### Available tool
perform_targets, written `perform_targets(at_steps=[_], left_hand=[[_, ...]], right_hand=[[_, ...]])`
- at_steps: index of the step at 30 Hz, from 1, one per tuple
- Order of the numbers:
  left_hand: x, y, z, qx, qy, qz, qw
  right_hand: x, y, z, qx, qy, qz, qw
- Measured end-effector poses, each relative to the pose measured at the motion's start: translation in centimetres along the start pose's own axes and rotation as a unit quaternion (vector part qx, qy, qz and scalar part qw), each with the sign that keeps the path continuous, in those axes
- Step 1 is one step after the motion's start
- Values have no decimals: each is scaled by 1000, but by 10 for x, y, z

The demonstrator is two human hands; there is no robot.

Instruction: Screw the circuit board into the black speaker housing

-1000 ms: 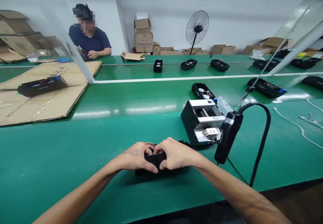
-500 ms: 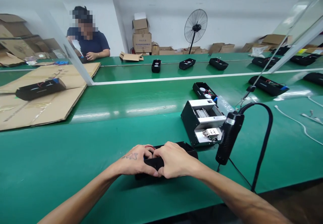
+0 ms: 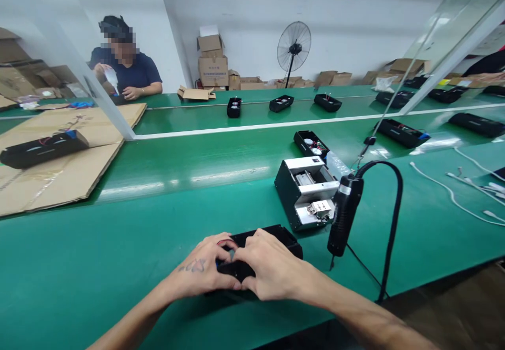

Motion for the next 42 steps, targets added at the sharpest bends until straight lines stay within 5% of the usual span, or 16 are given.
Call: perform_targets(at_steps=[2,4,5,7,8,9,14,19,22,28,32,39,42], left_hand=[[-13,3,10,54,47,62,995],[-33,13,23,122,117,164,972],[-43,18,31,156,147,211,954],[-60,23,48,207,183,274,921],[-64,24,54,222,194,289,911],[-66,25,58,228,200,296,906],[-65,32,48,190,228,293,909],[-68,36,42,176,251,309,900],[-66,32,40,160,282,320,891],[-42,37,47,172,277,323,889],[-36,42,48,173,273,320,891],[-38,36,52,173,277,289,900],[-37,34,56,183,265,281,904]], right_hand=[[-25,4,-26,92,114,-19,989],[-67,34,-63,147,308,25,940],[-97,56,-80,135,420,75,894],[-168,94,-98,75,634,175,750],[-194,108,-96,46,688,217,691],[-208,122,-92,30,702,259,662],[-185,183,-46,188,525,366,745],[-173,172,-34,319,541,291,722],[-167,171,-45,374,534,259,713],[-175,164,-118,321,671,143,653],[-153,165,-129,277,645,171,691],[-141,148,-106,316,517,209,768],[-146,123,-102,388,483,138,773]])
Point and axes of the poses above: each hand's wrist, its own x-axis towards the middle knuckle, its own z-axis out of the palm, y = z × x, the point moved 10 cm from there along x, towards the middle knuckle, and after that the axes turned 8 degrees about -x, right-handed, at the moved point
